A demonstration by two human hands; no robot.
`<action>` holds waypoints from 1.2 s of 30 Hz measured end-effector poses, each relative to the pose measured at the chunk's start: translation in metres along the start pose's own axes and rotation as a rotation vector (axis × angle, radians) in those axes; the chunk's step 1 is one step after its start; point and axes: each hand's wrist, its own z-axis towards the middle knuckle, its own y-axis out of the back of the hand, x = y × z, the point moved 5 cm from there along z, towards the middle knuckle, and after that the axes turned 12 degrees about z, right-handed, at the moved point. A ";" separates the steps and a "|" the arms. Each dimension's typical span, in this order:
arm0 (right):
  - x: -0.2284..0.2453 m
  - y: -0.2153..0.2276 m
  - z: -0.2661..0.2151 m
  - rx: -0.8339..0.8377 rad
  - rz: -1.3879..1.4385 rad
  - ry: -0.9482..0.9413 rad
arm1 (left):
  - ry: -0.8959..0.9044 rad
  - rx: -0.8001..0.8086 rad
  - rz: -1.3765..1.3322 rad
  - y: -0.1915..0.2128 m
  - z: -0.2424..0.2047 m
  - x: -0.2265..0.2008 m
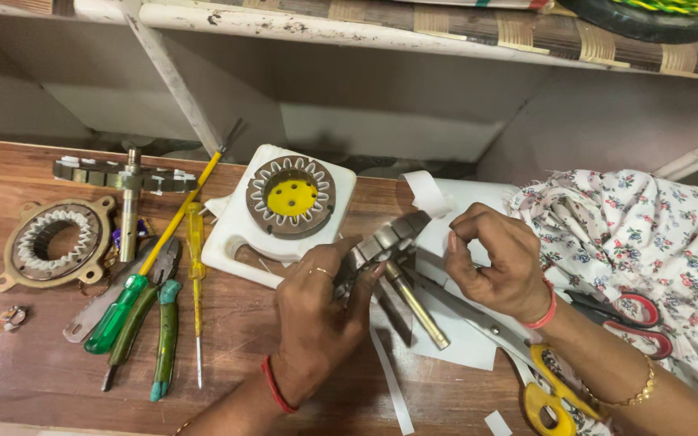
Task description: The person assembles a motor stator by inserting small white rectangular pieces into the slots of a cylindrical metal component. They use scissors to cut the white pieces to size and then carefully place them into the stator slots one by one.
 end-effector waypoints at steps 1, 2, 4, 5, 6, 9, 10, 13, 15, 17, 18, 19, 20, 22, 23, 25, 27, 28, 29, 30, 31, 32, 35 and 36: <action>-0.001 0.000 -0.001 -0.015 0.001 -0.009 | 0.032 -0.012 0.018 0.001 -0.002 0.002; -0.002 0.000 -0.002 -0.030 0.000 -0.019 | 0.065 -0.025 0.034 0.001 -0.004 0.005; -0.006 -0.002 -0.002 -0.025 0.038 -0.035 | 0.163 0.012 0.075 -0.002 -0.005 0.016; -0.007 -0.002 -0.002 -0.023 0.057 -0.042 | 0.212 0.030 0.095 -0.003 -0.005 0.022; -0.007 -0.002 -0.002 -0.025 0.047 -0.045 | 0.192 0.004 0.041 -0.002 -0.005 0.025; -0.008 -0.001 -0.004 -0.029 0.041 -0.066 | 0.159 -0.050 -0.087 0.001 -0.002 0.036; -0.011 -0.001 -0.003 -0.029 0.057 -0.080 | 0.170 -0.054 -0.104 0.000 0.002 0.041; -0.012 -0.004 -0.004 -0.019 0.064 -0.084 | 0.295 0.020 -0.114 -0.001 0.002 0.049; -0.013 -0.006 -0.005 -0.014 0.064 -0.080 | 0.381 0.079 -0.094 -0.001 0.002 0.051; -0.015 -0.007 -0.005 -0.015 0.073 -0.083 | 0.441 0.120 -0.060 -0.001 0.005 0.052; -0.017 -0.006 -0.006 -0.020 0.070 -0.102 | 0.452 0.136 -0.037 0.000 0.006 0.051; -0.020 -0.004 -0.006 -0.025 0.067 -0.121 | 0.463 0.151 -0.014 0.001 0.007 0.051; -0.022 -0.003 -0.006 -0.031 0.063 -0.137 | 0.472 0.164 0.010 0.003 0.009 0.052; -0.025 -0.002 -0.006 -0.060 0.137 -0.159 | 0.484 0.228 0.092 0.008 0.011 0.054; -0.025 -0.001 -0.006 -0.074 0.173 -0.170 | 0.489 0.260 0.133 0.010 0.012 0.054; -0.024 -0.001 -0.007 -0.068 0.151 -0.168 | 0.465 0.253 0.122 0.012 0.014 0.052; -0.023 -0.002 -0.008 -0.060 0.142 -0.178 | 0.459 0.264 0.147 0.014 0.014 0.051; -0.022 -0.002 -0.009 -0.056 0.139 -0.193 | 0.463 0.281 0.174 0.013 0.014 0.052; -0.023 -0.002 -0.010 -0.051 0.136 -0.207 | 0.467 0.298 0.202 0.012 0.013 0.053; -0.023 -0.002 -0.012 -0.047 0.141 -0.218 | 0.457 0.298 0.217 0.012 0.012 0.053; -0.024 -0.001 -0.014 -0.042 0.146 -0.228 | 0.447 0.298 0.231 0.011 0.012 0.054; -0.025 0.000 -0.015 -0.038 0.148 -0.237 | 0.435 0.297 0.245 0.010 0.011 0.054; -0.027 0.001 -0.025 -0.048 0.266 -0.288 | 0.362 0.229 0.338 0.012 0.003 0.053; -0.029 0.002 -0.029 -0.064 0.319 -0.324 | 0.269 0.111 0.330 0.016 -0.004 0.045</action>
